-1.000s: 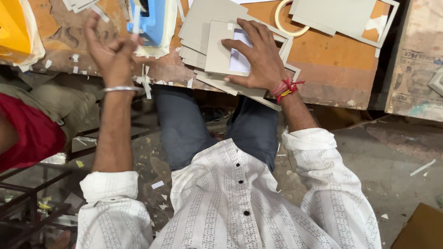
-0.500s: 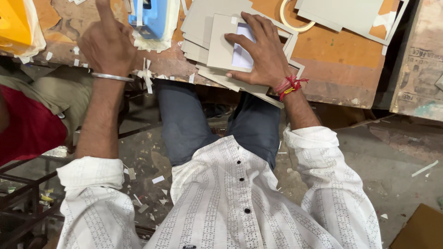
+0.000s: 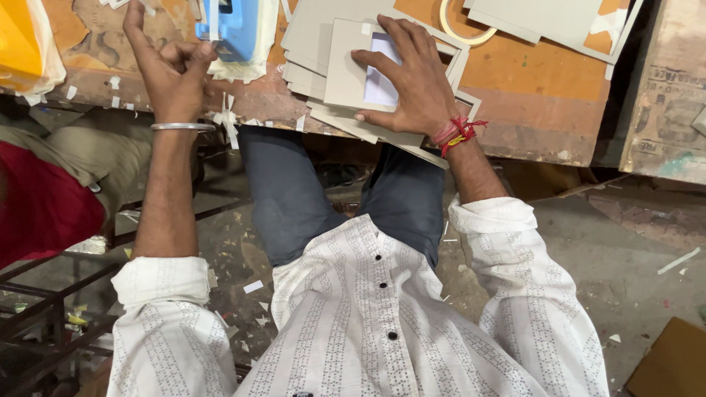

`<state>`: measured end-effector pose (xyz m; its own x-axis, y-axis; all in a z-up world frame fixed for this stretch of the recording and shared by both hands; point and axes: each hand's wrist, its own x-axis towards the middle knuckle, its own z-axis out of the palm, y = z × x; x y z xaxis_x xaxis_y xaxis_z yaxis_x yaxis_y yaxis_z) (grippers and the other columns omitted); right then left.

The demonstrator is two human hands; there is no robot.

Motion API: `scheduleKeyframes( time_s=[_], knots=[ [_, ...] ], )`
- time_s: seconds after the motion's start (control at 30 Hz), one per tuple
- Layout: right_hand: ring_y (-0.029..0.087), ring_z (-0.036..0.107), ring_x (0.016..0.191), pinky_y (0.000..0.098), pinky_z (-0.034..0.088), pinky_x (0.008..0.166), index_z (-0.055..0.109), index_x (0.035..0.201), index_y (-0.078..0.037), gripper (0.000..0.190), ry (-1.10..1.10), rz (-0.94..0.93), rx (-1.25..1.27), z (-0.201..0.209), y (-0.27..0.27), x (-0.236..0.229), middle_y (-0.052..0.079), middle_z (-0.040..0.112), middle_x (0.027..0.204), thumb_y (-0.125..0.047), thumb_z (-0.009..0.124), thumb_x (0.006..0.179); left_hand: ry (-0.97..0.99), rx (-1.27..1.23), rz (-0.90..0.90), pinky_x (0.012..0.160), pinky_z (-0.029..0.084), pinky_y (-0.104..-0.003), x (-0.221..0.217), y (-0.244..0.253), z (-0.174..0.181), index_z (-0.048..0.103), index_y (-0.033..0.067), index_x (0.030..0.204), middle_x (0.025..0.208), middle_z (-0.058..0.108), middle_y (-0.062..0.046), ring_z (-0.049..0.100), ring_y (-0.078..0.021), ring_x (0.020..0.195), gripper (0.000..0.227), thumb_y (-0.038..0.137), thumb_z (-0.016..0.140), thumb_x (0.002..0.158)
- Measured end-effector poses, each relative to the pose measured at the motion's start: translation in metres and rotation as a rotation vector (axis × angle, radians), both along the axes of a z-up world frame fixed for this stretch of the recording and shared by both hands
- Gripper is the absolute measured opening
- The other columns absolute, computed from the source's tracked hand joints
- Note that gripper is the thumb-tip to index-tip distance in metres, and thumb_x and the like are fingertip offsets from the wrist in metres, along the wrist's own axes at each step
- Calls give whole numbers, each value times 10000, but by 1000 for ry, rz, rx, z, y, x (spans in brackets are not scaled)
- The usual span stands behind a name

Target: The person assembles small photo frames by applying adhesive tape to the edges of cardboard mats and securing them to frame pieces. They repeatedly pick up mats, apply tape, and press the pieces together, stacking completed units on the table.

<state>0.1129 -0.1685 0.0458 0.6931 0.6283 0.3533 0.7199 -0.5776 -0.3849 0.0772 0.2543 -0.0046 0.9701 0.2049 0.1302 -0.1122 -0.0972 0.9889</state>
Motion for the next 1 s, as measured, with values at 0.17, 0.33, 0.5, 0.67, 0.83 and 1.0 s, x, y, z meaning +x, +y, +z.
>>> scheduleKeyframes(
  time_s=[0.17,0.33,0.5,0.67,0.83,1.0],
  knots=[
    [459,315,1482,628,305,1194,643,1453,-227,838,-20,1,-15,-3,1,2,229,368,1614,-609,913,756,-184,266,-39,776,544,-249,2,12,-14,88,207,1678,964,686,-88,663,-128,877,973,-209,709,1054],
    [460,308,1481,626,306,1197,640,1454,-234,837,8,-3,-12,-4,-1,1,231,365,1617,-623,912,765,-200,567,25,737,536,-233,2,12,0,61,103,1651,945,757,-72,673,-120,799,960,-153,727,1009],
    [463,308,1483,628,303,1200,643,1457,-232,832,-3,-1,-13,-5,0,2,227,364,1623,-616,914,770,-340,1242,79,705,550,-299,10,19,48,280,100,1557,923,777,-35,737,-165,753,797,43,862,1016],
    [469,309,1488,625,302,1215,639,1464,-229,824,-12,7,0,-5,-1,1,224,357,1632,-607,915,786,-221,1164,79,770,585,-328,-6,14,56,232,57,1536,915,781,-44,747,-171,775,864,22,872,957],
    [467,316,1479,627,296,1217,629,1470,-228,824,-34,13,11,-4,-2,1,225,353,1633,-607,934,804,-126,492,58,804,603,-289,-23,-8,33,273,77,1646,1180,722,-142,735,-160,887,913,-163,793,934],
    [459,318,1478,614,304,1215,619,1469,-229,826,-8,16,20,-1,-1,0,222,351,1638,-548,932,774,-43,52,439,736,654,-233,-24,-49,19,352,83,1497,1348,649,-44,745,-96,788,866,-185,812,814]
  ],
)
